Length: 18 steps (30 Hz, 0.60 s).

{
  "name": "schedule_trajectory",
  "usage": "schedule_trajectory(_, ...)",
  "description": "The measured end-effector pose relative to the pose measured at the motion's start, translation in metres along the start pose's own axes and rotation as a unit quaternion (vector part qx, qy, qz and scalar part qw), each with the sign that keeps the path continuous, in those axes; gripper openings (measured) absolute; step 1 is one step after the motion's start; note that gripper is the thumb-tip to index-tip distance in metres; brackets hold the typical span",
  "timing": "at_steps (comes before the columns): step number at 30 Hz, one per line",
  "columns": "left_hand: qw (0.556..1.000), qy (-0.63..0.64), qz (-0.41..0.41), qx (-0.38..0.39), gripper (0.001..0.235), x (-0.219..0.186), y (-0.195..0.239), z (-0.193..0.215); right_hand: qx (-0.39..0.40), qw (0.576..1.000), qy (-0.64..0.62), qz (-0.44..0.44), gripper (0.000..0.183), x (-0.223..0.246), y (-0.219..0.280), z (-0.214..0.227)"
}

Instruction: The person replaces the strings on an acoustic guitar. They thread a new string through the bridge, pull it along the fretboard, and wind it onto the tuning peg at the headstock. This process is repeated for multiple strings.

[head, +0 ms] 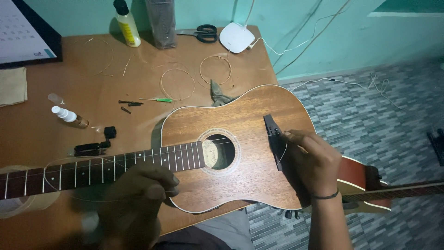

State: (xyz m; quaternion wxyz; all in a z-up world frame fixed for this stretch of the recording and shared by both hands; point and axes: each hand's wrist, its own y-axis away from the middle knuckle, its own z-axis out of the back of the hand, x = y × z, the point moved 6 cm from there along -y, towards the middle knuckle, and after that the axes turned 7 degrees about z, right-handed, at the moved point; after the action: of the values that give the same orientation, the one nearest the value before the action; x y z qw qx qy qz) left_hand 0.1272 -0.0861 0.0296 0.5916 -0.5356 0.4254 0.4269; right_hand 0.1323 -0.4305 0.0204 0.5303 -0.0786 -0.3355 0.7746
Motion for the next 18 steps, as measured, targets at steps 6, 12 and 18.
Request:
schedule_trajectory(6,1.000,0.007,0.008,-0.007,0.033,0.001,0.000,0.001,0.034,0.999,0.008,0.015,0.013,0.006,0.004,-0.001)
schedule_trajectory(12,0.999,0.028,-0.030,-0.018,0.022,-0.013,-0.004,-0.007,0.067,0.998,0.001,-0.005,0.013,0.018,-0.001,-0.002)
schedule_trajectory(18,0.999,-0.043,-0.032,0.005,0.025,-0.016,-0.002,-0.010,0.053,0.998,0.017,-0.009,0.012,0.032,-0.010,0.003)
